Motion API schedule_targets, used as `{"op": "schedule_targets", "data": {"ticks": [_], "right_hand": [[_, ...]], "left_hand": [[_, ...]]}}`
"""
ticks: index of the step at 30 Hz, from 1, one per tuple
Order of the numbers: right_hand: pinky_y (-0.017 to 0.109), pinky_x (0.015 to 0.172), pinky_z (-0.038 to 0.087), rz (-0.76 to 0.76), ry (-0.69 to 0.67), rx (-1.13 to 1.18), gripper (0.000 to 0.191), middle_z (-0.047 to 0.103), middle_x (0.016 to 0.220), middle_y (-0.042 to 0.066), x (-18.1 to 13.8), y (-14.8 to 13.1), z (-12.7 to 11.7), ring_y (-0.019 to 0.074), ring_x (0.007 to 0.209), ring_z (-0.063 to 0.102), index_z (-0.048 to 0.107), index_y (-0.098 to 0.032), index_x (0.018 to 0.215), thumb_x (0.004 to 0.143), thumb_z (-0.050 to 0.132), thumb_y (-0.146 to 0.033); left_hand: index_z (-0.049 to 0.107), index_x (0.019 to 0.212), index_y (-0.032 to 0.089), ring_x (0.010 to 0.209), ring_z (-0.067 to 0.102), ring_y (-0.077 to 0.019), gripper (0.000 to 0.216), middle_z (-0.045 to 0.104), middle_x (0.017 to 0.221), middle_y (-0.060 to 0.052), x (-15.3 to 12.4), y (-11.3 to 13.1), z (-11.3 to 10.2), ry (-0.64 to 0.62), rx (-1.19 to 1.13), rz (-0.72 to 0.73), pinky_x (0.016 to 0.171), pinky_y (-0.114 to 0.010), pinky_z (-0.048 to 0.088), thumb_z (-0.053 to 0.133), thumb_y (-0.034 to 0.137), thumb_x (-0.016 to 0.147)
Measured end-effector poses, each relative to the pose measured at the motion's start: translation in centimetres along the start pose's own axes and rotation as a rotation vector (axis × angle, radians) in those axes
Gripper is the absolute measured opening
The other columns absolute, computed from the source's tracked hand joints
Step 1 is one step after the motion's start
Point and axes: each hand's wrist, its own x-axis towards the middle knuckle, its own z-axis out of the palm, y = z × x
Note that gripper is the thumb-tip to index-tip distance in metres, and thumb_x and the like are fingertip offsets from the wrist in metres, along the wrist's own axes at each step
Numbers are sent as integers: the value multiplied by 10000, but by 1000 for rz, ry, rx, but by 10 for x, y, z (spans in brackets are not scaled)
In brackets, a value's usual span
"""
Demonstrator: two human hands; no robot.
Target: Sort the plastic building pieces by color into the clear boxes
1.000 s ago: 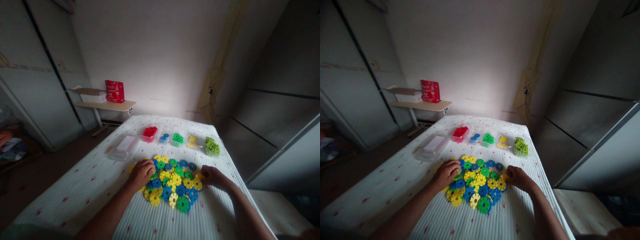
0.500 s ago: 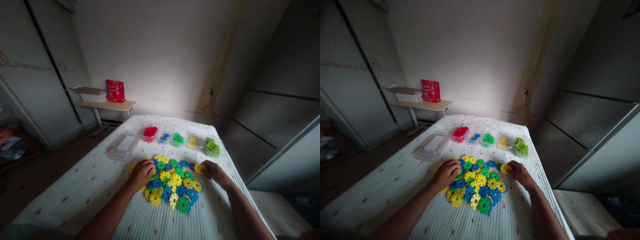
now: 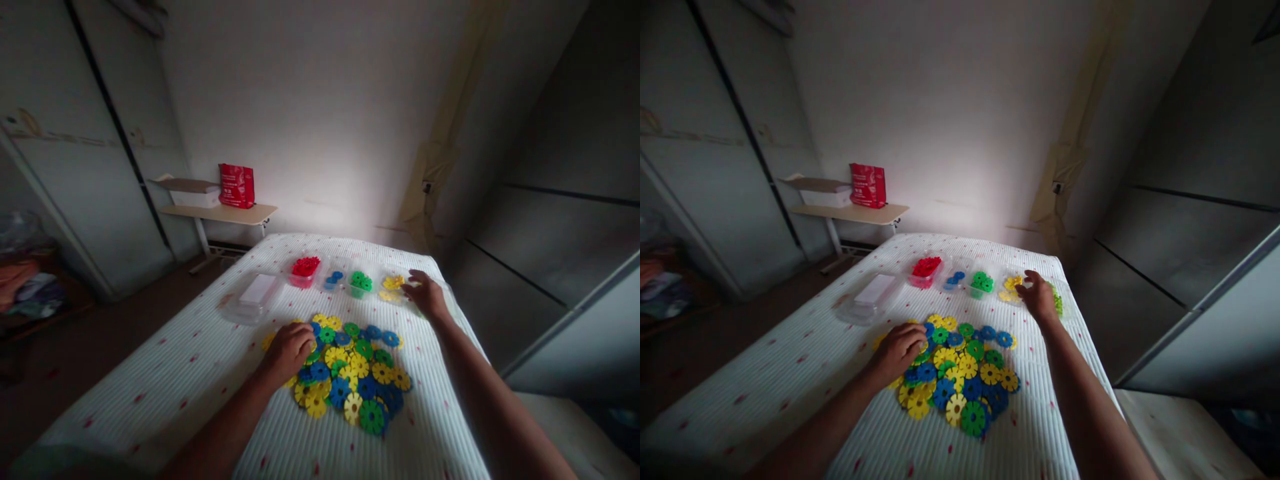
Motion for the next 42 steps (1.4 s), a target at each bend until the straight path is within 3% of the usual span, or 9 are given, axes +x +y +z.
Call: {"op": "schedule_targets", "data": {"ticks": [3,8,12,17,22,26,33,42], "right_hand": [[212,481,439,-100,-36,-114,213,694,747,50,-23,4,7,127,517,611,647,-178,854,719,514,-276],[262,599,461,-313,-111,-215,289,692,724,79,-69,29,16,184,633,637,650,-180,716,758,419,-348],[277,621,463,-159,-132,-180,315,701,729,82,-78,47,18,209,674,642,658,-184,747,723,448,-418],[273,527,443,83,-99,-4,440,688,655,73,-71,59,17,187,546,593,648,-156,801,699,449,-534],[268,585,451,14,-121,-51,391,696,681,59,-73,65,20,200,642,619,670,-169,785,699,483,-502],[274,624,457,-33,-115,-138,383,709,755,64,-73,67,21,209,694,630,681,-172,808,707,471,-476],[276,642,469,-35,-130,-219,390,718,779,65,-74,63,20,217,725,646,692,-184,837,710,446,-459],[300,663,490,-39,-116,-227,365,728,799,67,-74,61,21,239,752,663,695,-203,829,689,466,-450]], "left_hand": [[630,771,192,886,589,-174,192,662,892,-38,-1,0,0,-5,-4,7,811,-304,444,452,144,828],[630,810,192,897,589,-168,206,658,905,-42,-2,0,0,12,-30,1,824,-298,452,433,142,841],[621,915,189,940,581,-155,258,651,961,-52,-3,-3,-3,99,-49,-47,853,-276,460,395,97,831],[621,937,192,934,573,-171,310,655,951,-49,-2,-9,-11,187,55,-170,853,-310,447,380,59,796],[642,845,206,913,566,-204,182,671,901,-33,-1,-6,-21,177,215,-296,828,-355,405,494,133,768],[661,813,224,916,551,-221,115,663,883,-29,0,3,-26,79,271,-329,788,-365,372,571,238,743],[686,896,264,949,525,-239,236,643,895,-38,0,8,-23,-77,311,-334,821,-384,327,640,362,686],[623,842,232,895,549,-219,202,656,866,-13,0,2,-17,-20,202,-330,807,-363,343,632,220,640]]}}
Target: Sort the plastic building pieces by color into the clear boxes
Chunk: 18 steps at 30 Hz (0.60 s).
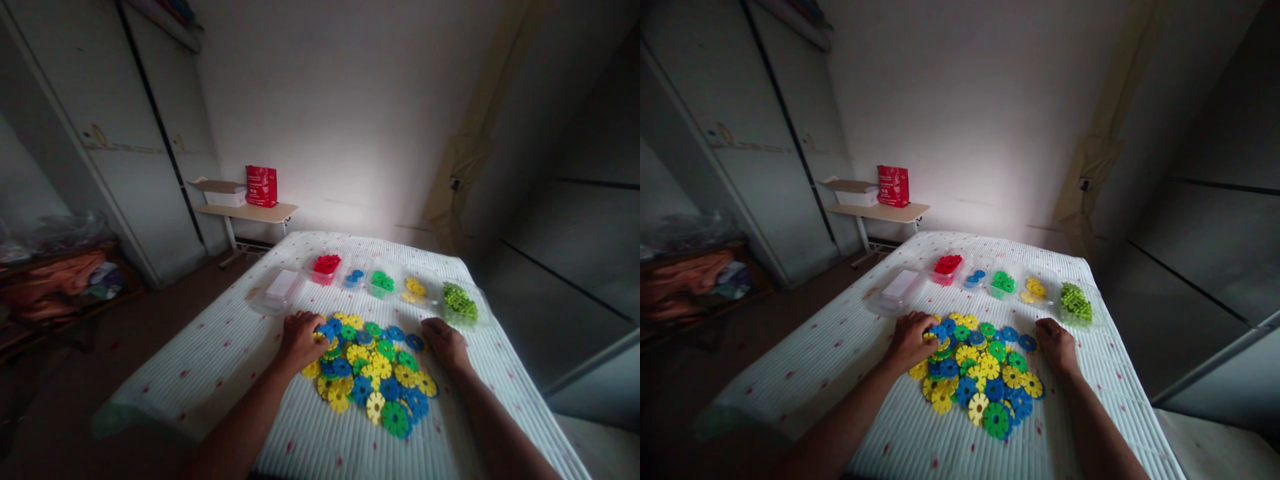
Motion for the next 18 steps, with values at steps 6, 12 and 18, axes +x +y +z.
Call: {"op": "schedule_targets", "data": {"ticks": [6,12,18], "right_hand": [[308,675,491,-3,-14,-3,379,728,815,75,0,1,0,245,762,662,690,-191,854,698,464,-453],[305,657,484,3,-14,21,359,730,807,66,-1,-2,-1,243,758,662,687,-196,830,688,473,-447],[302,652,485,13,0,38,332,733,795,55,-1,-3,-1,238,749,662,691,-209,813,684,491,-440]], "left_hand": [[587,811,218,870,548,-209,197,646,849,-12,1,-3,2,50,-55,34,811,-356,356,598,170,620],[566,740,203,845,550,-192,138,635,812,-14,1,-2,1,89,-114,96,785,-333,370,544,125,627],[562,694,202,831,562,-185,101,640,796,-15,2,-4,2,107,-241,115,790,-321,400,550,124,631]]}}
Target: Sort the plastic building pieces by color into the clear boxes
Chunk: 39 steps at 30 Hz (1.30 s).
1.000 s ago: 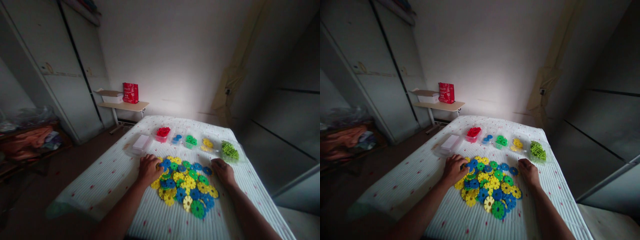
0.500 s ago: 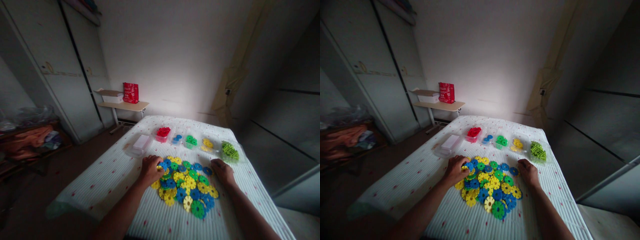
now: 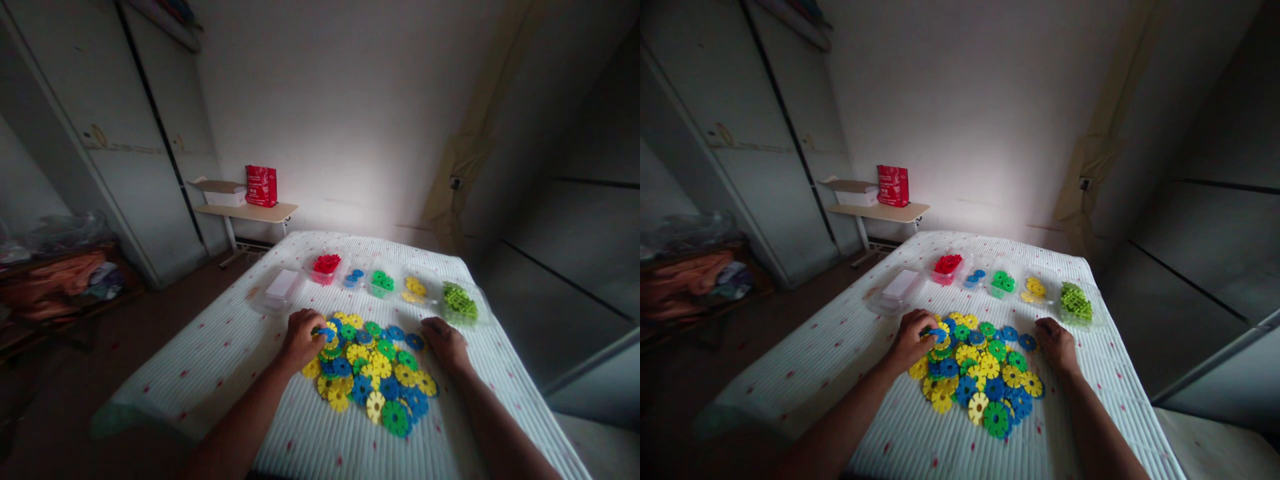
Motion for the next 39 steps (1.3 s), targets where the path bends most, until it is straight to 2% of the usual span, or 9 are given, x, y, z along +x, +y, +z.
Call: {"op": "schedule_targets", "data": {"ticks": [8,14,17,23,26,29,32,35,39], "right_hand": [[319,689,490,-23,-13,11,335,733,812,54,1,5,2,247,774,661,677,-213,815,688,476,-448],[312,681,488,-28,-16,14,327,730,811,53,2,8,3,237,763,658,679,-206,826,693,481,-430],[304,690,486,-42,-37,24,326,727,823,54,2,10,5,230,782,657,668,-202,849,720,463,-420],[307,674,484,-27,-30,30,302,729,811,56,2,9,6,237,768,664,676,-206,828,706,478,-398],[304,657,483,-41,-19,44,303,727,791,59,2,8,5,234,738,662,683,-203,819,702,478,-394],[297,643,484,-42,-10,39,307,725,774,53,2,7,5,226,712,659,687,-204,813,692,481,-398],[293,647,484,-36,-13,35,313,726,782,58,2,7,4,226,719,659,683,-205,806,689,483,-414],[299,661,486,-35,-25,35,315,726,790,59,2,6,4,230,734,656,676,-207,803,697,478,-428],[306,681,486,-54,-42,45,327,725,816,61,1,4,3,230,754,653,673,-196,824,710,465,-421]], "left_hand": [[587,665,197,829,589,-181,81,653,794,-27,-1,-7,4,-14,-194,-29,806,-318,448,563,130,626],[603,684,176,857,594,-177,43,633,831,-44,8,2,-6,6,-473,-41,811,-304,467,608,202,649],[613,693,165,741,583,-144,71,618,750,-18,20,4,-11,-65,-527,-149,684,-248,462,613,222,650],[567,640,154,396,451,-59,148,504,480,71,69,5,0,-108,-676,-505,414,-171,336,666,251,589],[560,662,150,366,451,-50,155,511,488,68,108,9,15,-56,-683,-538,382,-158,318,671,239,600],[588,799,144,437,533,-64,177,572,596,38,145,13,30,28,-685,-552,437,-168,396,647,224,653],[596,917,139,508,587,-82,267,618,709,6,163,16,42,82,-656,-555,500,-193,451,644,185,658],[619,876,137,501,589,-102,204,622,674,5,154,14,47,54,-591,-531,483,-201,440,606,174,676],[654,744,149,478,558,-108,126,591,542,33,117,8,41,-75,-464,-439,476,-196,405,556,132,667]]}}
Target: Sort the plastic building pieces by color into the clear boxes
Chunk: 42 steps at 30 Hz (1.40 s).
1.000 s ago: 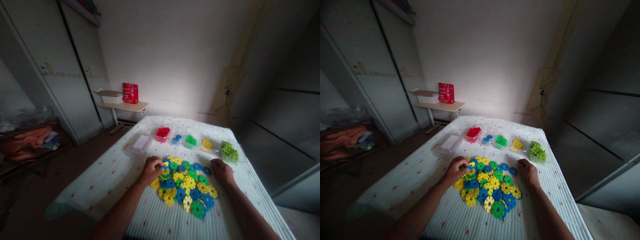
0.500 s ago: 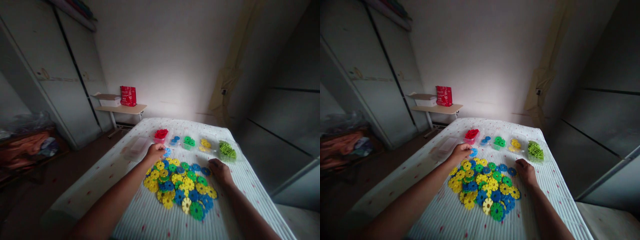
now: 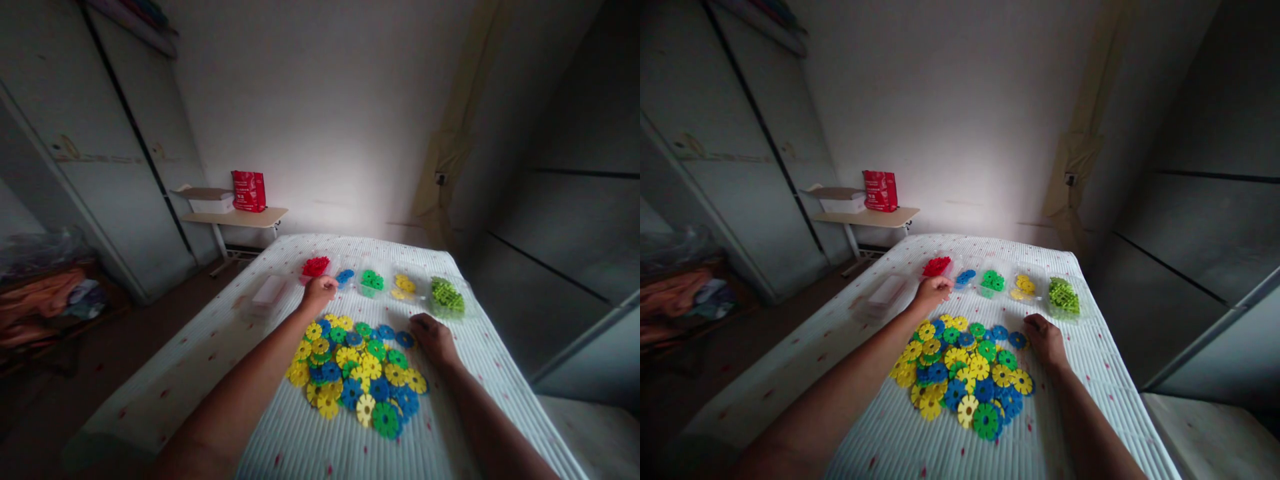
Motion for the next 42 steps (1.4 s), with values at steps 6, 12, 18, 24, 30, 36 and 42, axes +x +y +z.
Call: {"op": "schedule_targets", "data": {"ticks": [6,12,18,24,30,36,42], "right_hand": [[295,663,484,30,-12,-6,344,725,807,71,-1,-7,-3,225,748,655,681,-177,830,697,461,-405],[281,661,479,24,-1,-36,329,724,816,64,-2,-8,-2,215,751,652,684,-180,832,709,471,-398],[286,680,477,2,-12,-48,315,722,817,59,-2,-6,0,216,765,651,676,-186,820,727,456,-391],[275,666,474,-13,-9,-55,309,717,809,58,-1,-2,2,205,751,652,668,-181,837,737,459,-385],[265,652,467,-26,-16,-68,286,714,808,50,-2,1,4,197,745,652,660,-188,851,752,457,-364],[270,654,467,-66,7,-110,253,714,789,47,-2,0,5,191,726,648,665,-202,809,758,450,-326],[269,701,473,-229,-61,-237,272,705,907,71,-3,-26,12,178,762,648,678,-197,886,820,422,-259]], "left_hand": [[682,654,181,656,589,-139,148,671,660,13,-51,-14,-22,-115,210,134,641,-227,434,565,96,620],[696,897,219,920,581,-178,212,690,942,-25,-84,-12,-16,-255,583,410,847,-295,426,566,171,737],[592,1096,253,1032,506,-217,276,613,1104,-34,-97,-15,-4,-240,850,476,865,-367,389,543,271,825],[549,1098,242,1048,478,-239,274,580,1119,-43,-98,-16,-1,-218,925,451,860,-401,369,543,284,827],[573,1032,230,1011,486,-229,237,586,1067,-43,-98,-19,-1,-172,866,439,840,-373,376,581,265,798],[590,986,200,953,511,-221,223,623,968,-52,-99,-26,0,-93,757,457,848,-353,393,596,197,763],[625,1021,204,934,560,-205,288,672,985,-43,-97,-32,-1,-101,602,454,866,-351,416,506,101,780]]}}
